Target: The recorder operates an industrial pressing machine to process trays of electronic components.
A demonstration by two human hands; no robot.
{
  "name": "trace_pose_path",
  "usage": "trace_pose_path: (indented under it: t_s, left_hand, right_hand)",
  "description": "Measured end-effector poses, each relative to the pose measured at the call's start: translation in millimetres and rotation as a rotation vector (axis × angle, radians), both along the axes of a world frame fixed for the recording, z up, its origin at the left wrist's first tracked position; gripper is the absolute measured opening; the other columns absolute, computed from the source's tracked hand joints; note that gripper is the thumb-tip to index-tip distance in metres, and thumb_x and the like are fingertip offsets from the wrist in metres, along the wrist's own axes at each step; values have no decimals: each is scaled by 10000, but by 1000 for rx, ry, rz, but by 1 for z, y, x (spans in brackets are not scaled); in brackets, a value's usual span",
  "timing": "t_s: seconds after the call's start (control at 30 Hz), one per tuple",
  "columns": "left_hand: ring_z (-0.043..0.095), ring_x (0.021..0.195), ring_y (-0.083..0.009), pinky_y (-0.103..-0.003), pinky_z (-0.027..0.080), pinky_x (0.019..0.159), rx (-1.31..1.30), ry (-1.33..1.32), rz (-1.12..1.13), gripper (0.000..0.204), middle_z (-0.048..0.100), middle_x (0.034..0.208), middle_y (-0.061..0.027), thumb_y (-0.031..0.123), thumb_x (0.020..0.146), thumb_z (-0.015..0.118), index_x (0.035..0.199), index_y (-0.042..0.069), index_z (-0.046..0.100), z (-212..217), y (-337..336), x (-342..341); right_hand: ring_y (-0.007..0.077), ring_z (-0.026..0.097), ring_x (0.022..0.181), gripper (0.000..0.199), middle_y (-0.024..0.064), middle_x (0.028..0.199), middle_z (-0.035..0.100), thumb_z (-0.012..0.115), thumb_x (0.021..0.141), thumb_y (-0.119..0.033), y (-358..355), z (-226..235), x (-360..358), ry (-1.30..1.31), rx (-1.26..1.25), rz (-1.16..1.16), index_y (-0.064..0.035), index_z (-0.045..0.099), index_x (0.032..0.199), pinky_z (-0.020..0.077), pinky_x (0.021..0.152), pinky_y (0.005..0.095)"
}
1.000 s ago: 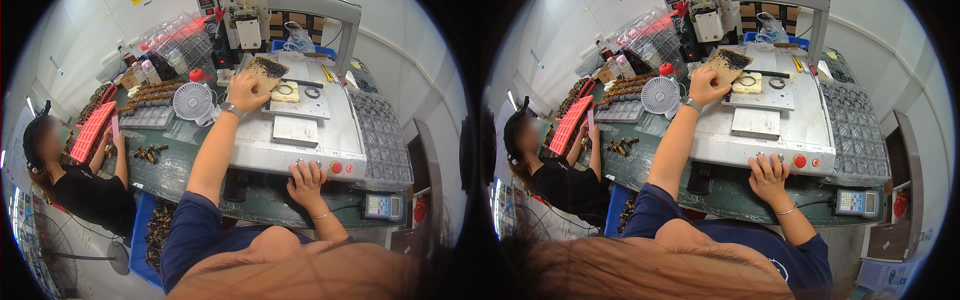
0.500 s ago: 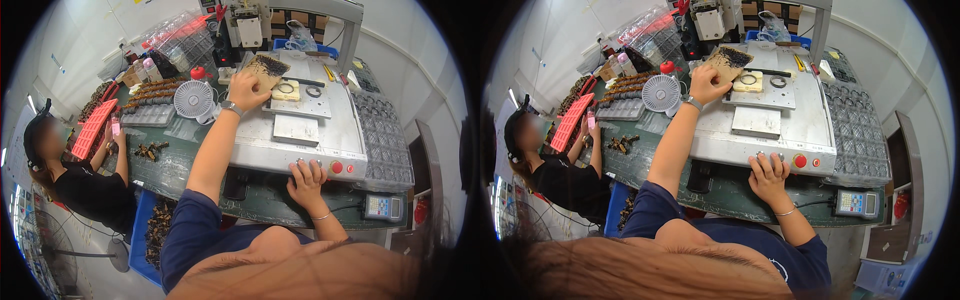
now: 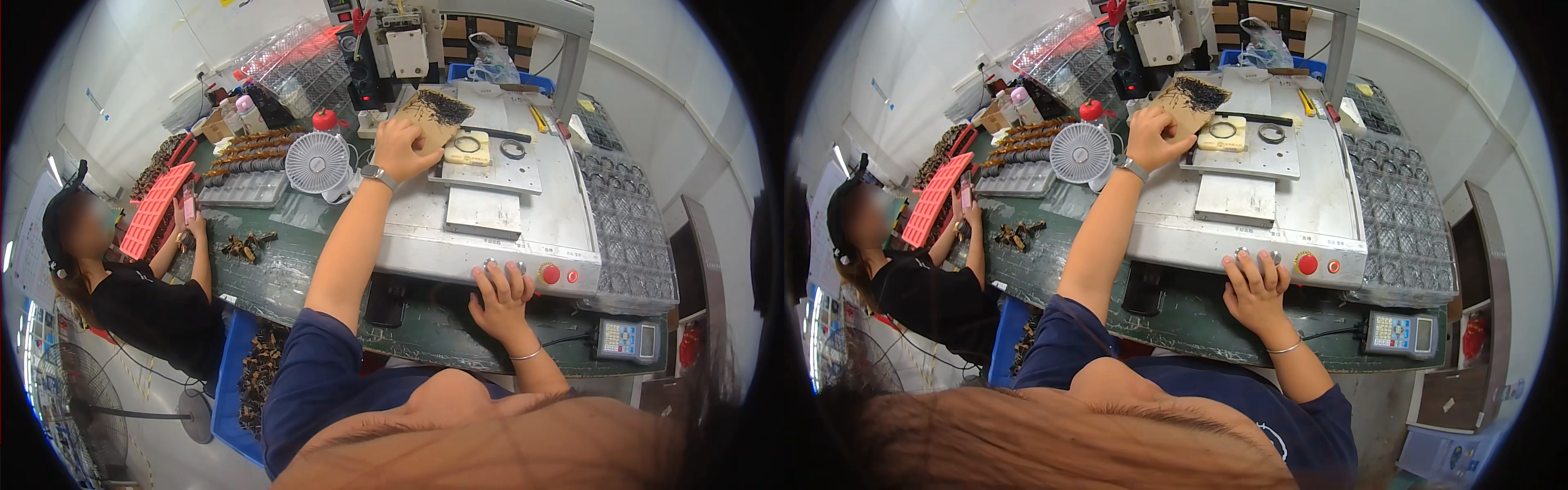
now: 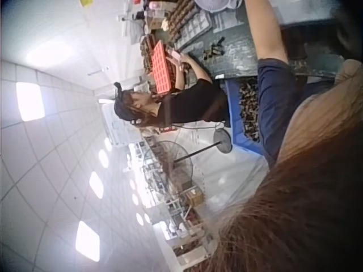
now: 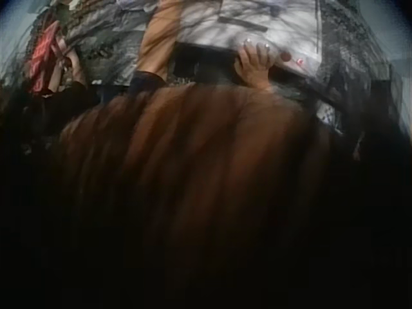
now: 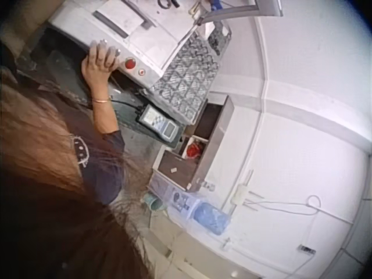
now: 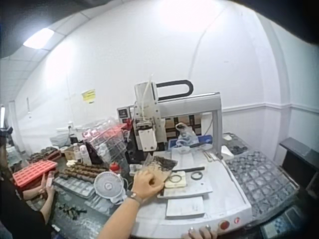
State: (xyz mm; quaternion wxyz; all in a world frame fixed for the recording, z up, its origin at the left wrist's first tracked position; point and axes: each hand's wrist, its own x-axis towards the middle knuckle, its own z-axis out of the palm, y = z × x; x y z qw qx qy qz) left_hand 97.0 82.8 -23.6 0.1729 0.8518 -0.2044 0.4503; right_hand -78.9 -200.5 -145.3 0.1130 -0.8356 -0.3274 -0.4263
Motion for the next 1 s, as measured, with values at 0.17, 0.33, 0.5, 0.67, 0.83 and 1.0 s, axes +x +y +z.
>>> trace_pose_path:
  t_s: [0.17, 0.33, 0.5, 0.67, 0.83, 1.0]
  left_hand:
    - [501, 755, -262, -380, 371, 731, 9, -44, 9, 374, 522, 715, -37, 329, 615, 812, 590, 116, 506, 2, 4, -3]
    - [526, 820, -250, -405, 357, 795, 6, -17, -3, 358, 546, 736, -26, 414, 619, 778, 598, 148, 540, 0, 5, 0]
    - [526, 764, -244, -388, 362, 777, 26, -89, -16, 371, 528, 699, -25, 403, 615, 788, 587, 144, 523, 1, 3, 0]
    - [510, 775, -246, -385, 346, 793, 24, -102, -44, 381, 511, 707, -23, 395, 609, 792, 587, 149, 502, 0, 8, -3]
    - [507, 840, -255, -405, 339, 766, 45, -36, -67, 376, 527, 736, -23, 413, 575, 776, 578, 155, 502, 2, 9, -5]
    - [520, 807, -243, -395, 348, 769, -56, 34, 173, 370, 531, 745, -24, 445, 616, 754, 608, 152, 528, -8, 11, 0]
  right_hand:
    - [308, 287, 1336, 578, 52, 1360, 438, 701, 707, -245, 1, 1, 1, 4, -16, 19, -197, 560, 1265, 173, 1076, 478]
    - [305, 317, 1327, 584, 35, 1359, 460, 687, 714, -243, 0, -1, 0, 28, 5, 61, -221, 563, 1284, 162, 1082, 471]
    - [311, 295, 1345, 590, 47, 1380, 440, 692, 723, -262, -2, -4, -1, 55, -11, 30, -205, 555, 1294, 157, 1085, 478]
    - [315, 285, 1354, 599, 51, 1393, 434, 686, 722, -263, -1, -6, -1, 51, -31, 13, -196, 549, 1302, 145, 1098, 487]
    - [321, 273, 1354, 615, 58, 1396, 419, 695, 724, -262, -1, -5, -1, 34, -35, 18, -178, 531, 1311, 148, 1096, 498]
    - [313, 284, 1357, 596, 56, 1395, 432, 680, 728, -263, -1, -6, 0, 28, -33, 27, -181, 547, 1304, 144, 1103, 489]
